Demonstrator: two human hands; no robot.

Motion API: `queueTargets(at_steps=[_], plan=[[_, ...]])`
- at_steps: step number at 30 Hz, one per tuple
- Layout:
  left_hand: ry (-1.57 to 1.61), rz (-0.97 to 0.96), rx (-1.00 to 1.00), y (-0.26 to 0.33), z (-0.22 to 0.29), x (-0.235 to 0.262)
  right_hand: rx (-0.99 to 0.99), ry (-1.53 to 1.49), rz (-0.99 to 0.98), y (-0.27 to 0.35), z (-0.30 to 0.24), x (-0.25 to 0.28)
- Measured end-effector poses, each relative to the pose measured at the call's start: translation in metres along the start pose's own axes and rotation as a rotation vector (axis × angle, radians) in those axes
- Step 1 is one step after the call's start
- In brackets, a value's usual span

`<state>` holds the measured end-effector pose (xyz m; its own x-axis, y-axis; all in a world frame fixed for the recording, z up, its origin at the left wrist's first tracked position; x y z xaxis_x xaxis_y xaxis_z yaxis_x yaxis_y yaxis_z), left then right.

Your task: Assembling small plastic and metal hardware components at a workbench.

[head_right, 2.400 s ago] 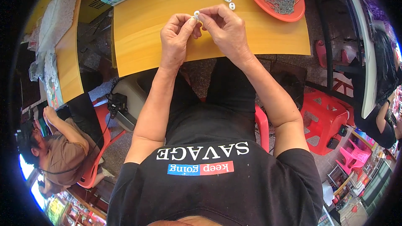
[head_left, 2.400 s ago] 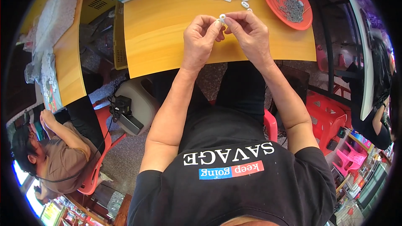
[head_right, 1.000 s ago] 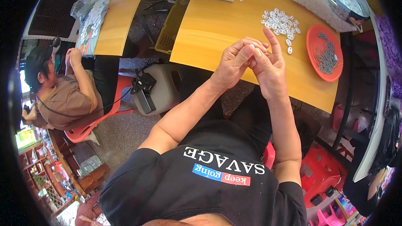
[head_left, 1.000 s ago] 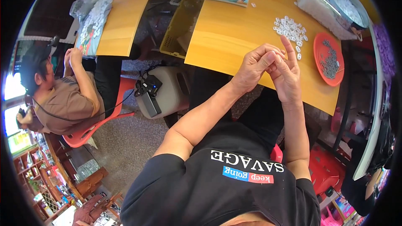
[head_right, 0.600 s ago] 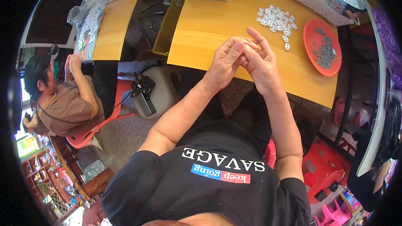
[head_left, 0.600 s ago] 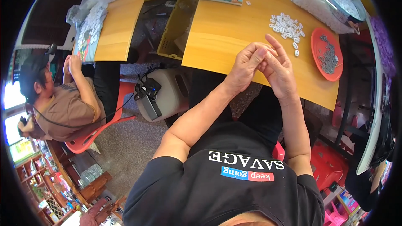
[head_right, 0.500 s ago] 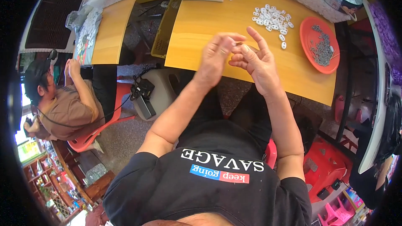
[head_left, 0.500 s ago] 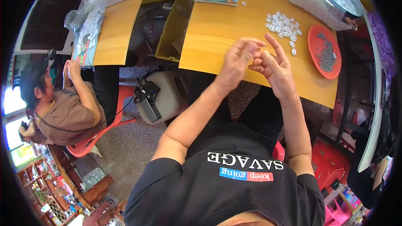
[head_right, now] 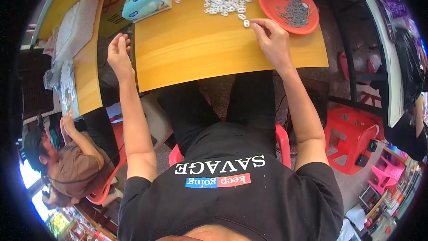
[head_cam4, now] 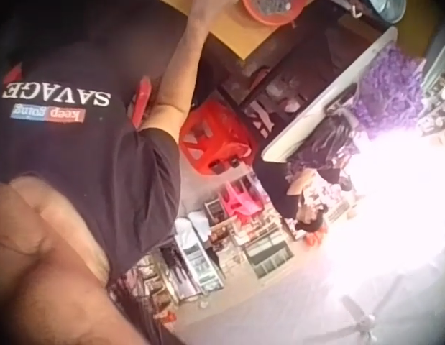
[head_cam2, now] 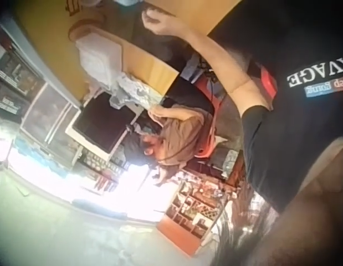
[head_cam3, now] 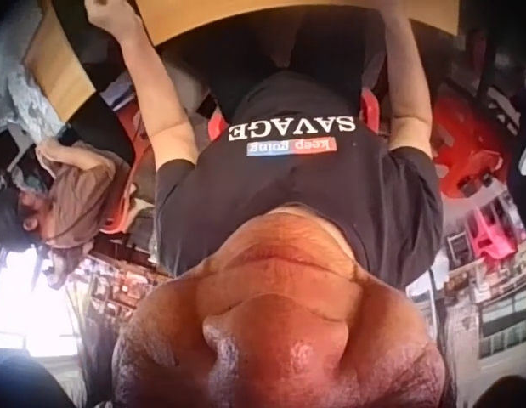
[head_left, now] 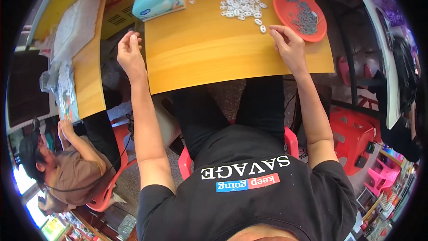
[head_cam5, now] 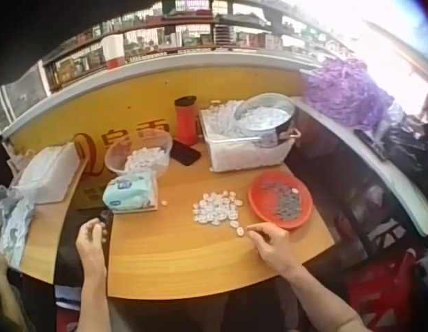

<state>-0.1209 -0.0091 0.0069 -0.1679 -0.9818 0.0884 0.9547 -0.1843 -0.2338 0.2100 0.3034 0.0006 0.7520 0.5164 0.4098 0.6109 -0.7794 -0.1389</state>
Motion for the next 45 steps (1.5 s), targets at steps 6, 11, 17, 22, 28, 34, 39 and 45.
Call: queueTargets(at_steps=[6,11,17,22,28,34,39,45], plan=[[0.277,-0.357,0.073,0.095,0.04,-0.097,0.312,0.233,0.021,-0.024,-0.046,-0.03],[0.434,-0.48,0.227,0.146,0.031,-0.152,0.521,0.595,0.032,-0.037,-0.055,-0.068],[0.385,-0.511,0.206,0.152,0.029,-0.156,0.636,0.659,-0.029,-0.025,-0.059,-0.076],[0.427,-0.515,0.21,0.15,0.026,-0.153,0.619,0.646,-0.181,-0.023,-0.061,-0.086],[0.438,-0.525,0.205,0.152,0.025,-0.154,0.513,0.536,-0.318,-0.032,-0.058,-0.089],[0.395,-0.529,0.193,0.153,0.026,-0.156,0.539,0.549,-0.27,-0.02,-0.062,-0.083],[0.376,-0.434,0.14,0.154,0.03,-0.155,-0.088,-0.127,-0.414,-0.014,-0.038,-0.081],[0.273,-0.481,-0.07,0.156,0.041,-0.158,-0.201,-0.432,-0.388,0.001,-0.036,-0.085]])
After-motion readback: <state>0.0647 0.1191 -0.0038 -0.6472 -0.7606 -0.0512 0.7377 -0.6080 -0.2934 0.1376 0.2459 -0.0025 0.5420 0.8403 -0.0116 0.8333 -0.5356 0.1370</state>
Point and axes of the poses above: each hand's wrist, its own y-axis away from the middle knuckle, its own x-axis out of the back of the hand, z = x × y, the point moved 9 cm from there along -y, towards the middle knuckle, and after that the axes turned 2 degrees about z, right-handed, at the moved point
